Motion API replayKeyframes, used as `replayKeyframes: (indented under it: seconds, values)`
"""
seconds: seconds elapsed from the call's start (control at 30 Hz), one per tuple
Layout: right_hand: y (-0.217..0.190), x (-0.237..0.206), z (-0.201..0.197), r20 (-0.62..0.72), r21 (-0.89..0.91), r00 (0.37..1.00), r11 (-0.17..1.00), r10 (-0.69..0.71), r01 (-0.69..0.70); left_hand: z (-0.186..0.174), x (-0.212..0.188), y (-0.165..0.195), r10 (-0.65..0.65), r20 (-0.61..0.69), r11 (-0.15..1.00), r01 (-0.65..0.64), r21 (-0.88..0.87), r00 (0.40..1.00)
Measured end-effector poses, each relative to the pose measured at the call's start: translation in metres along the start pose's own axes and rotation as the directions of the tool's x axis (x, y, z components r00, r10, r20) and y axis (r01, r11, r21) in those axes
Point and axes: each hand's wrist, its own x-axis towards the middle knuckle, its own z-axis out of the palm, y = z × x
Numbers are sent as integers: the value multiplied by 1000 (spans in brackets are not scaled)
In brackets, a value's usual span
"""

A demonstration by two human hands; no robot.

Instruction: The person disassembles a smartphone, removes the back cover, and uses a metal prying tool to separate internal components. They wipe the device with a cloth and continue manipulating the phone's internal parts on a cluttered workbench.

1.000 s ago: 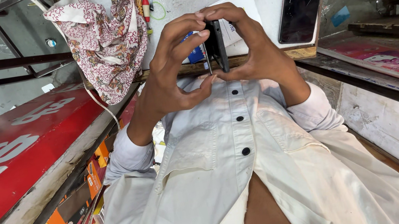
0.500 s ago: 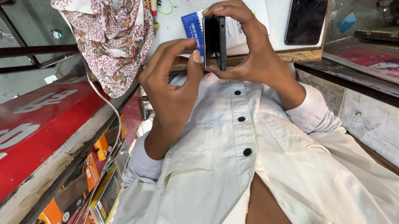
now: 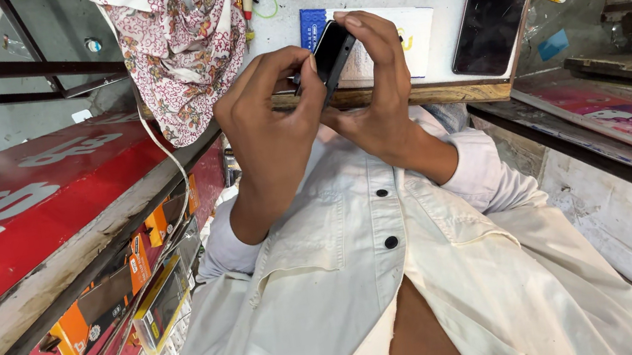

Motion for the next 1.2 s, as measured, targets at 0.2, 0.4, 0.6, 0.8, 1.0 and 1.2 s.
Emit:
replayKeyframes:
  seconds: [0.2,0.4,0.6,0.8,1.0,1.2]
  values:
    - [-4,0,2,-18,-22,1000,1000,22,-23,-7,1,1,90,31,989,-93,117,995]
    - [-7,1,6,-27,-63,1000,998,14,-16,-2,-2,0,231,9,924,-223,311,973]
    - [-8,3,6,-8,-69,1000,997,17,-18,-6,1,-6,238,87,903,-253,348,967]
    - [-8,3,8,-9,-96,1000,995,13,-14,-5,0,-10,201,127,894,-235,381,971]
    - [-7,4,9,-15,-100,999,995,29,-30,-6,-6,-9,102,11,969,-102,227,995]
    - [-9,6,4,18,-89,999,996,26,-25,-9,-3,-4,65,4,983,-65,172,998]
